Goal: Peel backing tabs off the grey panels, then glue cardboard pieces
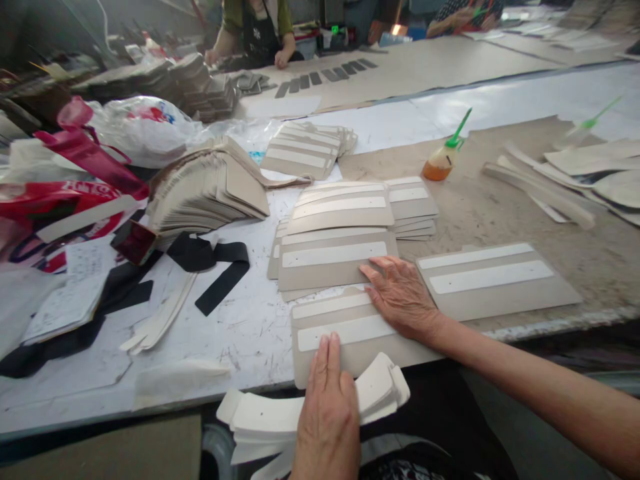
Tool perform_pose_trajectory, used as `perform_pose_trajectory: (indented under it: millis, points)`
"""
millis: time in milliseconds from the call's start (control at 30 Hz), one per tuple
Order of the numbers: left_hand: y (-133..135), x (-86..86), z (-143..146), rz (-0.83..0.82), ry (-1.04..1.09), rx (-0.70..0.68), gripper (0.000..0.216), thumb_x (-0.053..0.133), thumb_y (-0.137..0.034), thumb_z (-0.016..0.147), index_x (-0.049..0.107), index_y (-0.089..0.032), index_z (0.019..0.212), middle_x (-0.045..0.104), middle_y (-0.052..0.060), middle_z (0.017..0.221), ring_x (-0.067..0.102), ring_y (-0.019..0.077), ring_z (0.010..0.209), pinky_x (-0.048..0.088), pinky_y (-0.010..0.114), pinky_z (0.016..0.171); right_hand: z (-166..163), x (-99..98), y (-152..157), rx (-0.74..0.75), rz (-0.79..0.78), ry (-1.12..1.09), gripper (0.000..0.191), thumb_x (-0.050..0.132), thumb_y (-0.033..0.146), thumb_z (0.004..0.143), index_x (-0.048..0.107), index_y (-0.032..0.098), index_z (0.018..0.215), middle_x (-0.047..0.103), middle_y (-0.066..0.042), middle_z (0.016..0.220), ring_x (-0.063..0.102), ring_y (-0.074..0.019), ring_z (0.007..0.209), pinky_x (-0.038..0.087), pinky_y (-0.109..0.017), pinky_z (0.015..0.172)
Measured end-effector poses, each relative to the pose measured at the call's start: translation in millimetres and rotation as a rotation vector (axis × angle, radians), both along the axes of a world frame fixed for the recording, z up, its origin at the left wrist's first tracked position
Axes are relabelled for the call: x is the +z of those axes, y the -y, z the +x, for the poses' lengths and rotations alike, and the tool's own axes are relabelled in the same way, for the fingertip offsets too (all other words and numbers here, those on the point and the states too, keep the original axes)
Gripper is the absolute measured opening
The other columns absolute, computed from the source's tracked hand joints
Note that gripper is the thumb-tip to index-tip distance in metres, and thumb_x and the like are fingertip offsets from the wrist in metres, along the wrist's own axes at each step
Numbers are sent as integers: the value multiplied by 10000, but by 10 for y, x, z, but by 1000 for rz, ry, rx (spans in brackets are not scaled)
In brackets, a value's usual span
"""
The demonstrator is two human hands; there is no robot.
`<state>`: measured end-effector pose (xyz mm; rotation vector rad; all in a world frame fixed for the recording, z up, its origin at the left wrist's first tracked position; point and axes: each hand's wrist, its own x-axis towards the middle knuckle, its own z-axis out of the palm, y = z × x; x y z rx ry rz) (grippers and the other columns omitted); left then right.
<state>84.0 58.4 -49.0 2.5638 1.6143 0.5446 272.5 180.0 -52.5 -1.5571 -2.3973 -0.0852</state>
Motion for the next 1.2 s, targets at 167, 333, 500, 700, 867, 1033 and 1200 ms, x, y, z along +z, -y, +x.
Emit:
perform_pose_trajectory:
  millis: [167,333,500,700,867,1033,1200]
  points:
    - [-106,-220,359,156,121,-6,255,376,26,765,545,-137,666,525,171,1331,330,289,1340,472,441,999,1,-21,-2,-1,20,18,343,444,283,915,528,174,1230,470,-131,1278,367,-283,1192,313,-428,972]
    - [-137,-315,367,150,152,4,259,380,-8,766,565,-136,638,570,174,1278,427,277,1280,473,405,990,7,-18,-11,-3,20,24,344,446,292,915,526,179,1230,471,-125,1271,377,-284,1189,320,-432,974]
    - [-147,-13,102,15,42,-110,274,345,-13,767,598,-111,734,544,204,1293,451,302,1254,457,463,997,11,-20,-21,-1,22,23,340,443,296,915,527,180,1224,475,-125,1263,381,-286,1183,329,-433,965]
    - [-138,162,-128,-126,-112,-138,292,347,13,711,586,-87,846,449,251,1362,379,317,1294,435,460,1016,22,-31,-20,4,9,21,353,440,306,916,516,187,1240,468,-123,1277,378,-286,1190,323,-435,966]
    - [-75,105,-288,-138,-151,-143,305,353,17,715,565,-105,897,418,238,1395,323,294,1330,415,453,1038,16,-20,-25,1,-1,21,360,440,308,914,515,185,1244,465,-125,1278,373,-289,1194,318,-437,969]
    - [1,53,-420,-61,-179,-90,296,323,26,748,551,-134,850,455,222,1376,353,272,1322,455,445,1006,18,-34,-22,-8,6,12,360,449,308,912,519,187,1243,474,-120,1274,379,-289,1189,318,-437,969]
    - [40,7,-418,17,-151,-45,299,327,26,758,567,-124,856,488,213,1352,398,275,1299,472,437,992,42,45,11,9,63,-1,411,475,311,900,488,156,1281,492,-133,1258,387,-293,1181,320,-437,969]
